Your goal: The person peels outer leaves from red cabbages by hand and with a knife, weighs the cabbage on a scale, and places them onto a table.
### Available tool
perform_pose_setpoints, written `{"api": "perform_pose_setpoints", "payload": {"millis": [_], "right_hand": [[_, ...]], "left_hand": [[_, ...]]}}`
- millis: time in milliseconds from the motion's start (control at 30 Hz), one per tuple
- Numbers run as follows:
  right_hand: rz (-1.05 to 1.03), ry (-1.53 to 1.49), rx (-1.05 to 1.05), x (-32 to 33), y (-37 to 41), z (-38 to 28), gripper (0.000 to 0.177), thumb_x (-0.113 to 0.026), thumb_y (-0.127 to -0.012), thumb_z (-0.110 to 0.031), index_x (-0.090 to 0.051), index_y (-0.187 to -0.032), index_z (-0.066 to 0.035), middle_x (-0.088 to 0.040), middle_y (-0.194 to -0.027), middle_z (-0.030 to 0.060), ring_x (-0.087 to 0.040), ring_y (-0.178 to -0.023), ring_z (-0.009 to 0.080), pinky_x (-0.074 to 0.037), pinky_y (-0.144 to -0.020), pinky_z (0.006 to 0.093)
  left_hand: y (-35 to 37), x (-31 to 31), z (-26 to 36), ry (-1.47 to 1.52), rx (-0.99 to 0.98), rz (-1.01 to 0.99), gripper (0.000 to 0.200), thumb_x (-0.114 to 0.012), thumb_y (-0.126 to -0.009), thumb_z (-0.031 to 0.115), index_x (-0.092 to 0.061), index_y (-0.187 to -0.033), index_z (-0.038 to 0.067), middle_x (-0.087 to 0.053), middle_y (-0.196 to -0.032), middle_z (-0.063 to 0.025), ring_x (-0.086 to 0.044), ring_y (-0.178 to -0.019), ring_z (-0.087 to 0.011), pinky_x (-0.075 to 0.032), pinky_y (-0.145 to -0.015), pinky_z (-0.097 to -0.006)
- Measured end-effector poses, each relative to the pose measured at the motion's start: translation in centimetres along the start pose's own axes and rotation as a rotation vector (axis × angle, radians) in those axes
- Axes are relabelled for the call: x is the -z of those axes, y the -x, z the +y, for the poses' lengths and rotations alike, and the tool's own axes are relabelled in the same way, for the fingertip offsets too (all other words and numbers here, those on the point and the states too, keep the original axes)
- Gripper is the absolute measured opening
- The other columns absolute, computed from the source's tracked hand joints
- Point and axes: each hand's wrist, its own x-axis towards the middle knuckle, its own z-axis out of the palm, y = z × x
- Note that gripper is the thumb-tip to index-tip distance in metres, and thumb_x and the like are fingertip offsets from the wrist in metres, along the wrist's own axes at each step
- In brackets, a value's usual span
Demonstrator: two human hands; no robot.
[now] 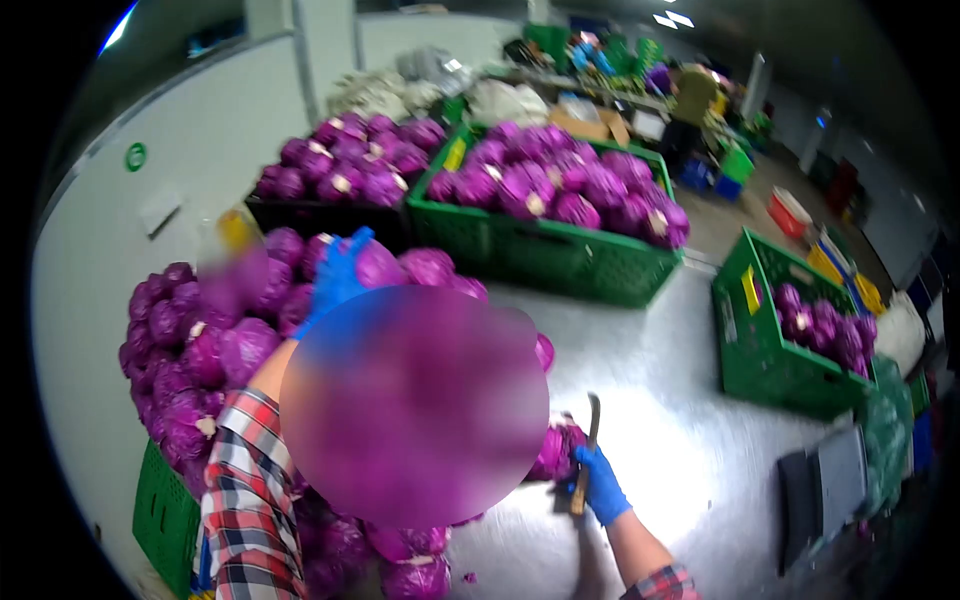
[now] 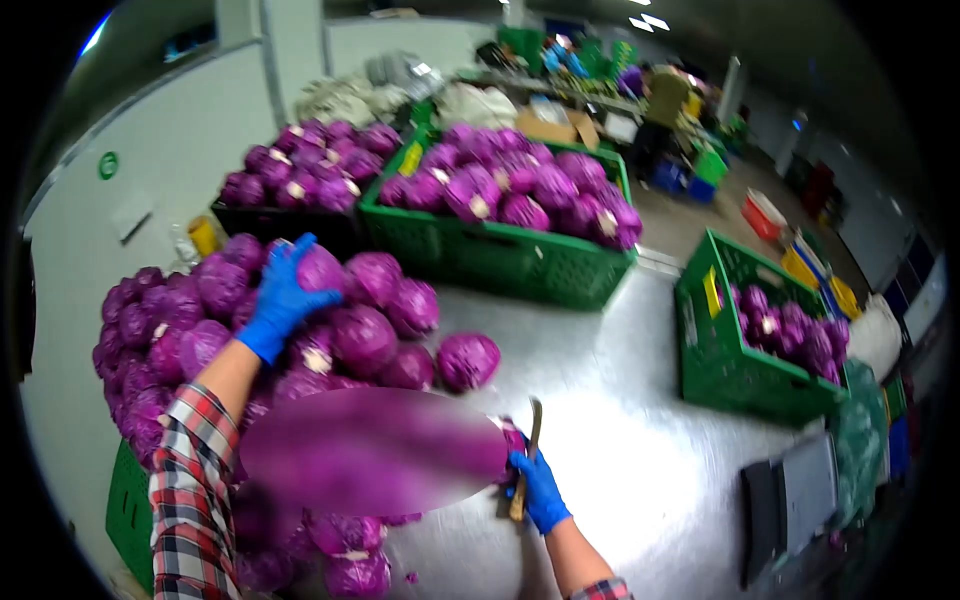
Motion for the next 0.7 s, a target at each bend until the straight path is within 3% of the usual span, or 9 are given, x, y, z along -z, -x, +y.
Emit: {"api": "perform_pose_setpoints", "payload": {"millis": [67, 233, 300, 367, 400, 467, 600, 667, 700], "right_hand": [[0.052, -0.010, -0.054, 0.3, 1.7, -0.6, 0.055, -0.061, -0.085, -0.032, -0.042, -0.131, -0.011, -0.055, -0.087, -0.0006, -0.053, -0.066, 0.0088, -0.045, -0.047, 0.0230], [0.093, 0.023, -0.064, -0.9, 4.7, -2.0, 0.049, -0.062, -0.083, -0.042, -0.048, -0.119, -0.012, -0.054, -0.085, 0.0000, -0.054, -0.063, 0.0101, -0.046, -0.049, 0.0242], [0.083, -0.043, -0.073, -2.1, 6.3, -2.3, 0.047, -0.062, -0.081, -0.047, -0.051, -0.109, -0.011, -0.056, -0.081, 0.0012, -0.054, -0.060, 0.0115, -0.046, -0.048, 0.0249], [0.082, -0.133, -0.133, -3.1, 8.0, -2.2, 0.046, -0.062, -0.081, -0.048, -0.053, -0.105, -0.011, -0.056, -0.078, 0.0020, -0.054, -0.058, 0.0127, -0.046, -0.048, 0.0255], [0.091, -0.222, -0.196, -3.4, 8.8, -2.1, 0.045, -0.062, -0.081, -0.050, -0.054, -0.101, -0.011, -0.057, -0.075, 0.0028, -0.054, -0.056, 0.0139, -0.047, -0.048, 0.0262], [0.065, -0.231, -0.243, -3.7, 10.1, -2.2, 0.050, -0.059, -0.080, -0.059, -0.056, -0.094, -0.011, -0.057, -0.070, 0.0042, -0.055, -0.054, 0.0158, -0.046, -0.047, 0.0271], [-0.026, -0.074, -0.328, -5.4, 14.3, -4.4, 0.062, -0.048, -0.080, -0.069, -0.057, -0.089, -0.008, -0.057, -0.066, 0.0056, -0.054, -0.051, 0.0158, -0.045, -0.045, 0.0260], [-0.058, 0.043, -0.325, -5.8, 16.2, -5.9, 0.066, -0.044, -0.081, -0.071, -0.058, -0.088, -0.006, -0.057, -0.065, 0.0066, -0.054, -0.050, 0.0157, -0.045, -0.045, 0.0257], [-0.036, 0.244, -0.268, -5.6, 17.4, -6.6, 0.066, -0.044, -0.083, -0.068, -0.059, -0.090, -0.005, -0.059, -0.068, 0.0080, -0.054, -0.049, 0.0153, -0.045, -0.044, 0.0256]], "left_hand": [[-1.5, -1.6, -1.9, -0.054, 0.021, -0.143, 0.104, -0.081, -0.052, 0.050, -0.033, -0.140, 0.022, -0.027, -0.142, -0.0244, -0.033, -0.127, -0.0432, -0.031, -0.104, -0.0483], [0.7, -2.4, 1.5, -0.274, -0.250, 0.033, 0.094, -0.078, -0.065, 0.036, -0.029, -0.142, 0.017, -0.026, -0.143, -0.0254, -0.032, -0.128, -0.0432, -0.031, -0.104, -0.0468], [4.5, -1.9, 5.5, 0.172, -0.544, -0.045, 0.084, -0.078, -0.068, 0.025, -0.034, -0.138, 0.009, -0.033, -0.140, -0.0236, -0.035, -0.128, -0.0382, -0.030, -0.105, -0.0448], [11.2, -1.1, 10.0, 0.654, -0.343, -0.542, 0.080, -0.077, -0.073, 0.021, -0.034, -0.138, 0.005, -0.036, -0.141, -0.0158, -0.033, -0.131, -0.0272, -0.028, -0.108, -0.0390], [14.5, -0.5, 11.9, 0.765, -0.092, -0.745, 0.080, -0.077, -0.073, 0.022, -0.033, -0.138, 0.005, -0.037, -0.140, -0.0142, -0.035, -0.130, -0.0256, -0.029, -0.107, -0.0381], [19.6, 0.5, 14.9, 1.101, 0.151, -0.905, 0.079, -0.077, -0.075, 0.025, -0.034, -0.138, 0.003, -0.044, -0.133, -0.0116, -0.040, -0.125, -0.0232, -0.032, -0.105, -0.0344], [24.4, 2.7, 17.8, 1.379, 0.289, -0.892, 0.078, -0.069, -0.080, 0.035, -0.031, -0.141, 0.006, -0.038, -0.140, -0.0112, -0.038, -0.128, -0.0251, -0.028, -0.108, -0.0377], [26.3, 2.4, 18.4, 1.718, 0.549, -0.879, 0.075, -0.064, -0.082, 0.038, -0.030, -0.141, 0.008, -0.038, -0.140, -0.0099, -0.038, -0.128, -0.0270, -0.027, -0.109, -0.0370], [28.0, 1.7, 18.0, 1.726, 0.686, -0.915, 0.070, -0.054, -0.086, 0.046, -0.030, -0.141, 0.011, -0.038, -0.141, -0.0106, -0.037, -0.128, -0.0309, -0.027, -0.109, -0.0444]]}}
